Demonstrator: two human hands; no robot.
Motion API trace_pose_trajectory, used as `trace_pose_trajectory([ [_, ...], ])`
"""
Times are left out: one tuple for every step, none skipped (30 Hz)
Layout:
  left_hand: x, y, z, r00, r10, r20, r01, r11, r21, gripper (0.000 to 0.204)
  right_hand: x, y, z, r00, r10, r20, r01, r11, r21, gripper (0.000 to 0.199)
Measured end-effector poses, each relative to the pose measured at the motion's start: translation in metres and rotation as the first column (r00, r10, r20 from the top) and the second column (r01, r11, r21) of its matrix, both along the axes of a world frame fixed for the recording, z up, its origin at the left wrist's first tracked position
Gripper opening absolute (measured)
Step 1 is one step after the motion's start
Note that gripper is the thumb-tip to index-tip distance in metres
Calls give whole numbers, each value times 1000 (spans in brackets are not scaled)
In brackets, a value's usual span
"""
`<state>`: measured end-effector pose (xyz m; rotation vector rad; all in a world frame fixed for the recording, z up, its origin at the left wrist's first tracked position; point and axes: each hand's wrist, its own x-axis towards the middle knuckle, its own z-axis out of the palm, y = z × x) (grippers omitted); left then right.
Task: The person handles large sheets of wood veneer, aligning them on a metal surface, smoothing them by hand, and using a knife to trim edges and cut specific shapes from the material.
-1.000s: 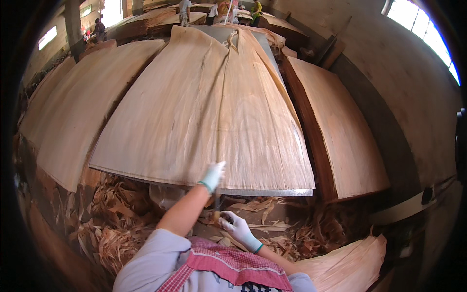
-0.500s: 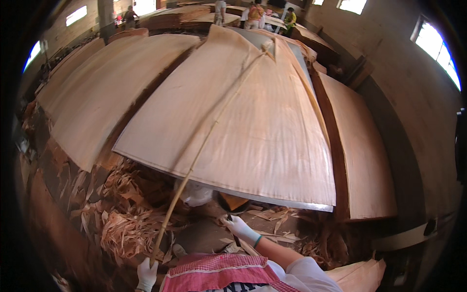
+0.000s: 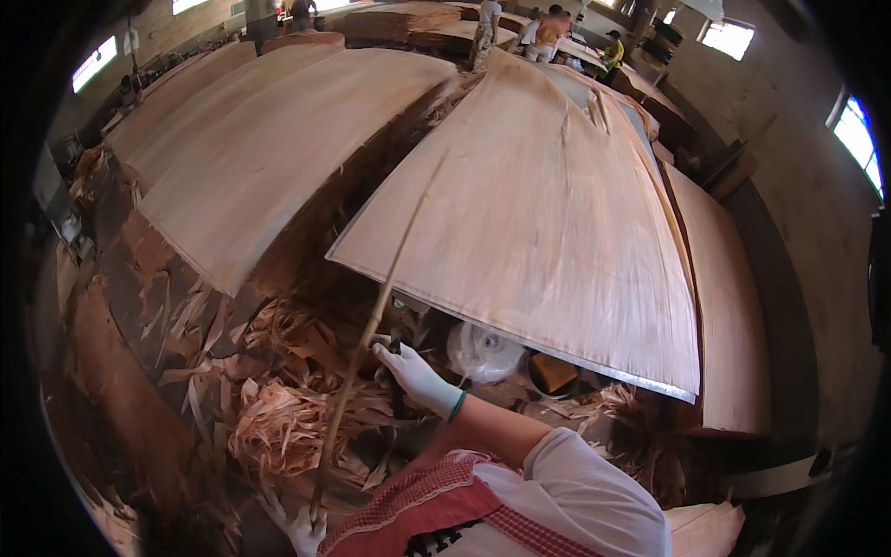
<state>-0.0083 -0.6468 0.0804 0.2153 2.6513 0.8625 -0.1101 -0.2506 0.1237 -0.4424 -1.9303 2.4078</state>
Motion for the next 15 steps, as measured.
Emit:
trace_pose_trajectory([
  [-30, 16, 1, 1000, -24, -1, 24, 999, 25, 22, -3, 8, 11, 1000, -12, 22, 10, 995, 98, 40],
  [-52, 28, 4, 1000, 4, -2, -4, 999, 49, 22, -12, 6, 10, 999, 1, -48, 7, 983, 183, 41],
  [-78, 40, 14, 999, 34, 22, -36, 994, 103, 22, -28, 5, -26, 991, -8, -131, 40, 970, 241, 42],
  [-106, 53, 22, 997, 55, 52, -62, 986, 152, 22, -33, 7, -34, 1000, 10, 3, -11, 986, 169, 41],
  [-133, 65, 31, 994, 81, 80, -96, 975, 200, 23, -37, 10, -39, 990, 41, 132, -53, 995, 89, 41],
  [-165, 66, 3, 994, 104, 32, -108, 971, 214, 23, -43, 17, -65, 999, 31, 31, -37, 978, 205, 39],
  [-193, 72, -5, 989, 139, 45, -146, 939, 312, 25, -50, 20, -60, 987, 41, 157, -78, 969, 236, 39],
  [-226, 75, -23, 987, 153, 56, -163, 904, 395, 27, -53, 26, -67, 999, 31, 43, -45, 929, 368, 39],
  [-261, 83, -26, 994, 113, -6, -100, 907, 409, 28, -61, 30, -70, 997, -12, 73, -12, 946, 323, 39],
  [-293, 93, -28, 989, 144, 30, -143, 901, 411, 28, -65, 35, -73, 992, -57, 111, 24, 960, 279, 39],
  [-327, 96, -26, 982, 184, 52, -189, 894, 405, 28, -79, 34, -70, 953, -81, 293, 69, 996, 50, 38],
  [-371, 88, -33, 980, 196, 20, -186, 891, 414, 27, -94, 38, -88, 945, -99, 312, 110, 994, -18, 36],
  [-404, 77, -41, 976, 219, -2, -198, 887, 418, 27, -107, 33, -87, 940, -100, 327, 110, 994, -12, 36],
  [-424, 103, 31, 944, 283, 169, -325, 881, 343, 24, -118, 34, -78, 932, -123, 340, 130, 992, 3, 36],
  [-483, 80, -8, 962, 263, 73, -268, 860, 433, 22, -130, 35, -74, 924, -148, 353, 151, 988, 18, 36],
])
